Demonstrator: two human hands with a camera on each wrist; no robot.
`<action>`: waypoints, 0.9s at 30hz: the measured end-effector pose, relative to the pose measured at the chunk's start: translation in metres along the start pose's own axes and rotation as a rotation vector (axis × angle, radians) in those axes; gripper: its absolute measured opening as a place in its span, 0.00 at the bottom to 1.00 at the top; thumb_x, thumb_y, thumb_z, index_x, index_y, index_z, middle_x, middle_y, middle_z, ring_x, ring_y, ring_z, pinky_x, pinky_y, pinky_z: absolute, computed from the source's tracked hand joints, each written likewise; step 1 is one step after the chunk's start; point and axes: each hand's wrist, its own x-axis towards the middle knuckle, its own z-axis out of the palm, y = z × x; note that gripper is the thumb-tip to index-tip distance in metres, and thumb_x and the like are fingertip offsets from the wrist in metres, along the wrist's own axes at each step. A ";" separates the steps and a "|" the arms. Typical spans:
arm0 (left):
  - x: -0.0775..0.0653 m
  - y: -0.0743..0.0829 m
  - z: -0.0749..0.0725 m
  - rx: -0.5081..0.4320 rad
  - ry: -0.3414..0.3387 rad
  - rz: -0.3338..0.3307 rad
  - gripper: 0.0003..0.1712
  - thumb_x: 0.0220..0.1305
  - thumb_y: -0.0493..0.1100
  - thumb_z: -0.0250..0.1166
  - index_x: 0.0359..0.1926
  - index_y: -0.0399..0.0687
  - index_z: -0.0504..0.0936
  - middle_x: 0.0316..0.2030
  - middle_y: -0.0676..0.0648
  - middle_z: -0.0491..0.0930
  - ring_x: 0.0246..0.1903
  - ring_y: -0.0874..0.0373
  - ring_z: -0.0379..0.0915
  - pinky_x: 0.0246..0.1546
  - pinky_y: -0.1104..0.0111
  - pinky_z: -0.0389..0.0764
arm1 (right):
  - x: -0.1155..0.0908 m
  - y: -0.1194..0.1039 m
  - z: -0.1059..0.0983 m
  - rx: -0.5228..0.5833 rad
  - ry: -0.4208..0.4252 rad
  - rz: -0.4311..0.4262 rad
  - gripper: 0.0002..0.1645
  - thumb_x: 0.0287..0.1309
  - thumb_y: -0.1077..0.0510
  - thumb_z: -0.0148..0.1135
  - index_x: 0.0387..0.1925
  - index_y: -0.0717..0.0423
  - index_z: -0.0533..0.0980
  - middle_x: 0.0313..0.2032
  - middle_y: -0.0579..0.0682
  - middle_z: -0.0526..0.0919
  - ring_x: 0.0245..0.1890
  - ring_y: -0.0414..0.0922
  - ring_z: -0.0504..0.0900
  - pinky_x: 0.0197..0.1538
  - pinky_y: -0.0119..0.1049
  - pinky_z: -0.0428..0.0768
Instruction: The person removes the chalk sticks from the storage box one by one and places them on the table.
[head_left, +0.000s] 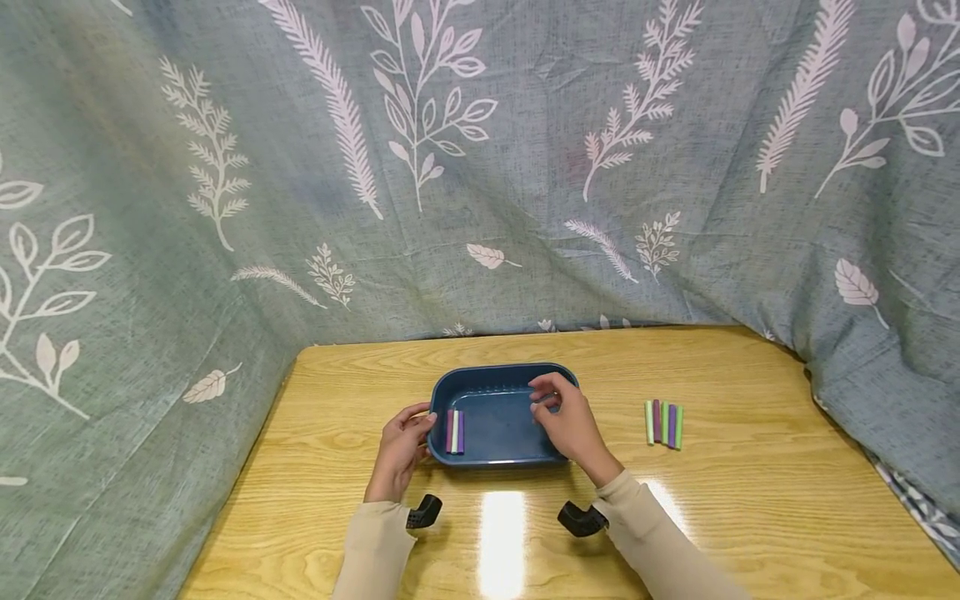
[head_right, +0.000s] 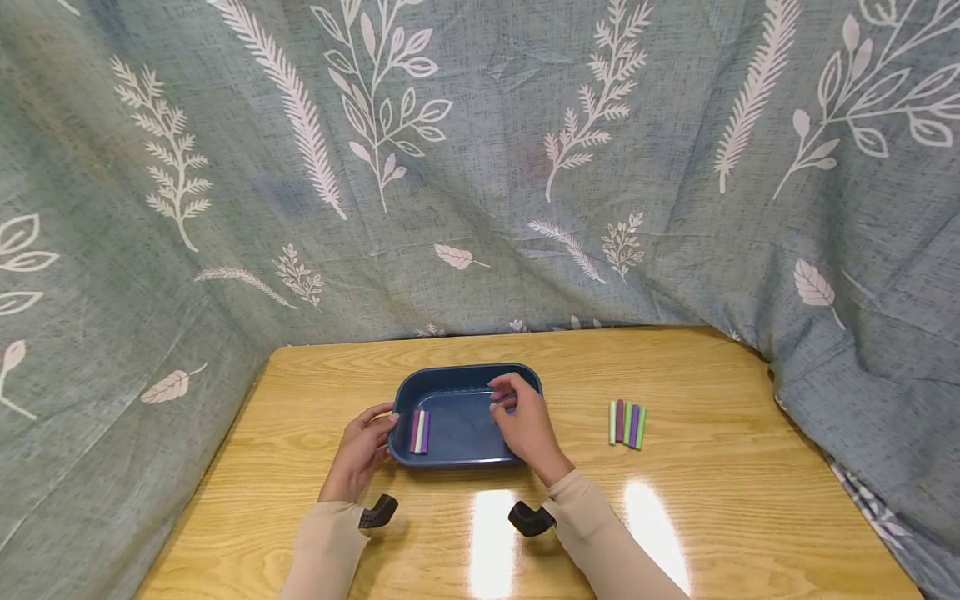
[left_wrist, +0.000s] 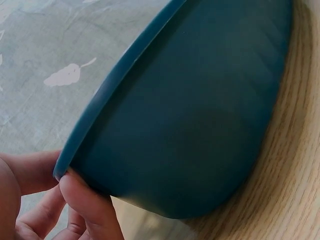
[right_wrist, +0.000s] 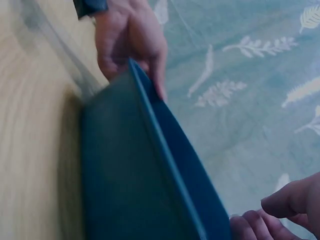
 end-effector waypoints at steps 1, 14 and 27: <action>0.000 0.000 0.000 0.000 0.000 0.002 0.18 0.76 0.35 0.64 0.63 0.34 0.78 0.37 0.49 0.81 0.29 0.61 0.76 0.24 0.73 0.74 | 0.000 0.000 0.005 0.008 -0.007 0.000 0.16 0.65 0.77 0.63 0.52 0.64 0.79 0.44 0.65 0.82 0.36 0.55 0.86 0.38 0.36 0.85; -0.001 0.001 0.001 -0.003 0.005 -0.015 0.20 0.75 0.35 0.65 0.64 0.34 0.77 0.39 0.47 0.81 0.31 0.60 0.77 0.24 0.73 0.75 | 0.001 0.002 0.053 0.086 0.013 0.014 0.14 0.63 0.78 0.62 0.48 0.65 0.79 0.41 0.65 0.83 0.34 0.53 0.85 0.35 0.34 0.86; -0.001 0.001 0.001 -0.002 0.001 -0.007 0.21 0.76 0.37 0.65 0.65 0.34 0.76 0.39 0.48 0.82 0.31 0.60 0.78 0.25 0.72 0.77 | 0.007 -0.001 0.078 0.103 0.031 -0.023 0.14 0.60 0.78 0.59 0.45 0.66 0.79 0.39 0.66 0.83 0.31 0.50 0.84 0.32 0.32 0.85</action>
